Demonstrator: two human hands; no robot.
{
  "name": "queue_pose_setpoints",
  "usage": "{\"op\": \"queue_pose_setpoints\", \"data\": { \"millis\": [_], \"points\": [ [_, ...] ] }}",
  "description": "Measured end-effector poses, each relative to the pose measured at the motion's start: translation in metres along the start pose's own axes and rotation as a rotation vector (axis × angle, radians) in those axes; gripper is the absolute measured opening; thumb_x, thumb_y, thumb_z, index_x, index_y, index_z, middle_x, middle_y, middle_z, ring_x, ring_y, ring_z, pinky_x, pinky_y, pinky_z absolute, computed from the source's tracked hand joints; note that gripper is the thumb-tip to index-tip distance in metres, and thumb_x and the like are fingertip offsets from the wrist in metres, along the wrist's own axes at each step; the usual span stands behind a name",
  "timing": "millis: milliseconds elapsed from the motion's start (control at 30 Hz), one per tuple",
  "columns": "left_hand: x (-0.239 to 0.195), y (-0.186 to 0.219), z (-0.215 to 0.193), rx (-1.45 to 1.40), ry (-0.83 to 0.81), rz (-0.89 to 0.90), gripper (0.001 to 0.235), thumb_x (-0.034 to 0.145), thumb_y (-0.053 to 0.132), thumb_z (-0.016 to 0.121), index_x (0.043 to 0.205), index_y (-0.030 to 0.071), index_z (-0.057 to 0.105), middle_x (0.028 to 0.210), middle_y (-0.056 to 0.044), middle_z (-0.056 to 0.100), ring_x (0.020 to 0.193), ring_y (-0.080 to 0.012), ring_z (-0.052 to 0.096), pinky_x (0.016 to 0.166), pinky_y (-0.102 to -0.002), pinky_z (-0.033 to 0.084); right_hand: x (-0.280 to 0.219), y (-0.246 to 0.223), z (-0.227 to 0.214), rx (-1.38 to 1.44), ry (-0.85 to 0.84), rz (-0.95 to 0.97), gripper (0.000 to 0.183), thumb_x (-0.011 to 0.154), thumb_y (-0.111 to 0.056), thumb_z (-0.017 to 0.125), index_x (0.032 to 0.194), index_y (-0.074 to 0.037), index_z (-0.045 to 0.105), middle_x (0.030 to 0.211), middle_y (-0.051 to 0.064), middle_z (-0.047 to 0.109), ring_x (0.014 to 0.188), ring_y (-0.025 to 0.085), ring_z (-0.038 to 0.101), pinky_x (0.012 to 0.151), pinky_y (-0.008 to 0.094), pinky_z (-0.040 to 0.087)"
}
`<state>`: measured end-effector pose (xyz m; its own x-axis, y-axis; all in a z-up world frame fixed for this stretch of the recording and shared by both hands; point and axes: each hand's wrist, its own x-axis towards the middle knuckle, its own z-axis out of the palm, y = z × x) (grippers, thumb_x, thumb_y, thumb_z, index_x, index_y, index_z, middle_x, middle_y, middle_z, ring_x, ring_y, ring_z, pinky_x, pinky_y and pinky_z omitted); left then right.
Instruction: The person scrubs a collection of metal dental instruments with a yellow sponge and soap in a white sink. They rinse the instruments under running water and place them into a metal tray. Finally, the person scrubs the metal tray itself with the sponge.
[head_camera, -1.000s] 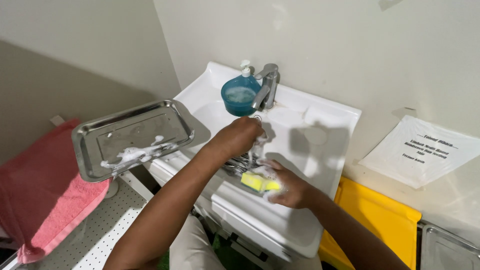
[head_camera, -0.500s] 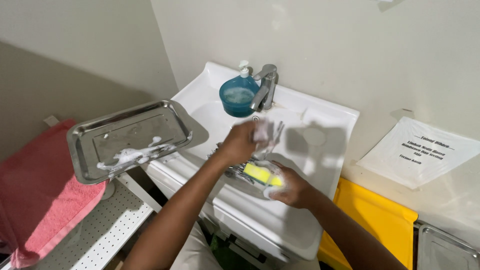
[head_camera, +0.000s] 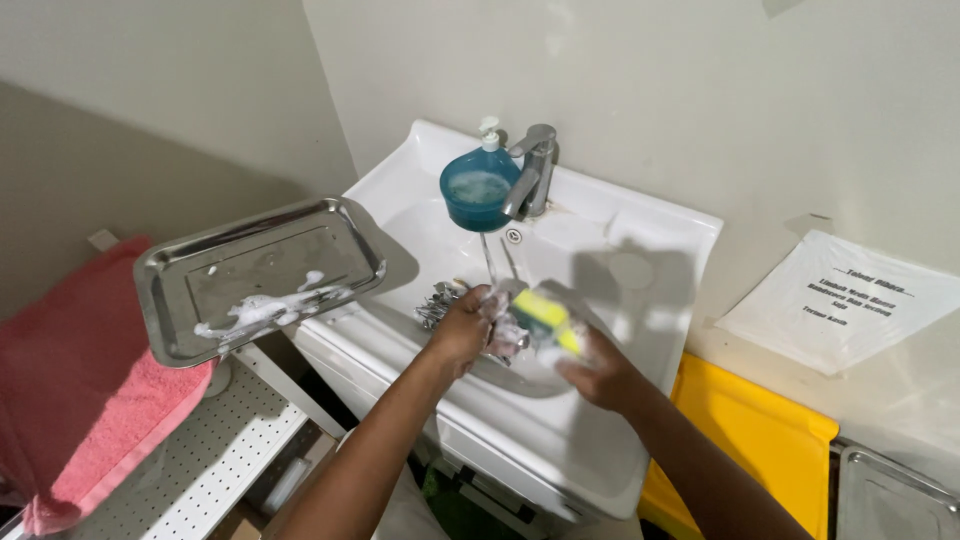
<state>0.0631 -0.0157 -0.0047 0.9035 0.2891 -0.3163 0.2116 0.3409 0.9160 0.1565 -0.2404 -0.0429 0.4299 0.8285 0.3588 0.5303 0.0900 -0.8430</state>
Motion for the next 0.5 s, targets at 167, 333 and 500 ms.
{"op": "queue_pose_setpoints", "data": {
  "millis": [167,333,500],
  "points": [
    [-0.004,-0.005,-0.005,-0.113,-0.034,0.010,0.039,0.095,-0.004,0.046,0.130,0.007,0.059,0.105,-0.006,0.064,0.088,-0.0205,0.074,0.083,-0.036,0.063,0.014,-0.023,0.001,0.118,0.152,0.188,0.060,0.085,-0.003,0.060,0.143,0.000,0.047,0.122,0.016,0.065,0.106,0.026,0.065,0.096,0.038,0.054],
    [-0.015,-0.009,-0.002,-0.039,-0.134,0.053,0.043,0.092,-0.007,0.049,0.131,0.007,0.060,0.109,-0.007,0.070,0.090,-0.0163,0.072,0.081,-0.035,0.062,0.012,-0.014,0.000,0.102,0.164,0.241,0.053,0.085,-0.002,0.060,0.138,-0.001,0.051,0.114,0.015,0.068,0.101,0.023,0.067,0.093,0.035,0.056],
    [-0.046,0.005,0.010,0.394,-0.152,0.129,0.030,0.101,0.007,0.056,0.129,0.005,0.065,0.101,-0.005,0.074,0.084,-0.0137,0.068,0.071,-0.032,0.057,0.003,0.004,-0.003,0.200,0.207,0.239,0.055,0.081,-0.002,0.067,0.134,-0.001,0.056,0.113,0.012,0.069,0.098,0.022,0.067,0.088,0.035,0.056]
  ]
}}
